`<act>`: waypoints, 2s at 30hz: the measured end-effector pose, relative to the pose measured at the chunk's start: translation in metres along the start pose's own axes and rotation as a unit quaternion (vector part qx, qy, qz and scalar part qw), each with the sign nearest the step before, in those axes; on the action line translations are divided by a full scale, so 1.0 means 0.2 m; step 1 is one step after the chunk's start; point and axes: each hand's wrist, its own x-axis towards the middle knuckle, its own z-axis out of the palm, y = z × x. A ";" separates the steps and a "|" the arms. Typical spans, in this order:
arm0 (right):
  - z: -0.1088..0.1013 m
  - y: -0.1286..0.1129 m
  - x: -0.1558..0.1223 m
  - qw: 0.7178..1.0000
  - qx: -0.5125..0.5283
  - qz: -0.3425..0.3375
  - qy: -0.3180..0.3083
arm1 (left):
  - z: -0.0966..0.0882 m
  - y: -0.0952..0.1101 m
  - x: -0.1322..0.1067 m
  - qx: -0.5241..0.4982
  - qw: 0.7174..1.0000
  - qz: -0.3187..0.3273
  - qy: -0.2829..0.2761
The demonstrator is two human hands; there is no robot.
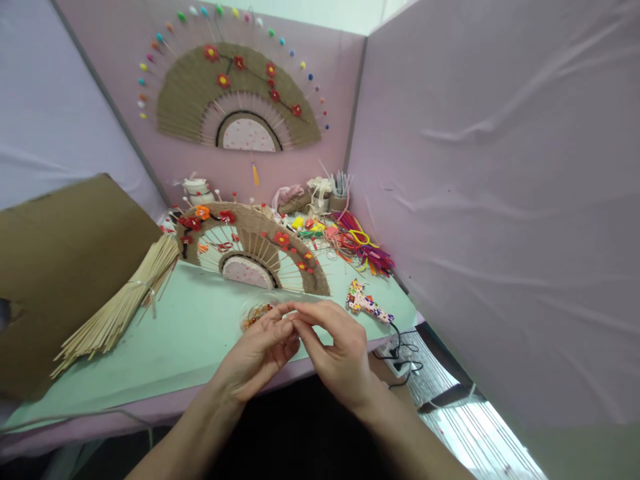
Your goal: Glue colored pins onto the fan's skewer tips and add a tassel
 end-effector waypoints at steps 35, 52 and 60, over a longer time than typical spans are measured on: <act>-0.10 0.03 0.06 0.995 -0.009 0.028 -0.098 | 0.01 0.02 0.05 0.129 0.989 0.057 -0.039; -0.03 0.15 -0.05 0.996 -0.049 -0.023 0.070 | 0.12 -0.09 0.11 0.037 0.999 0.015 0.023; -0.06 0.25 -0.10 0.990 -0.033 0.032 0.132 | 0.19 -0.18 0.20 0.006 0.999 -0.012 0.048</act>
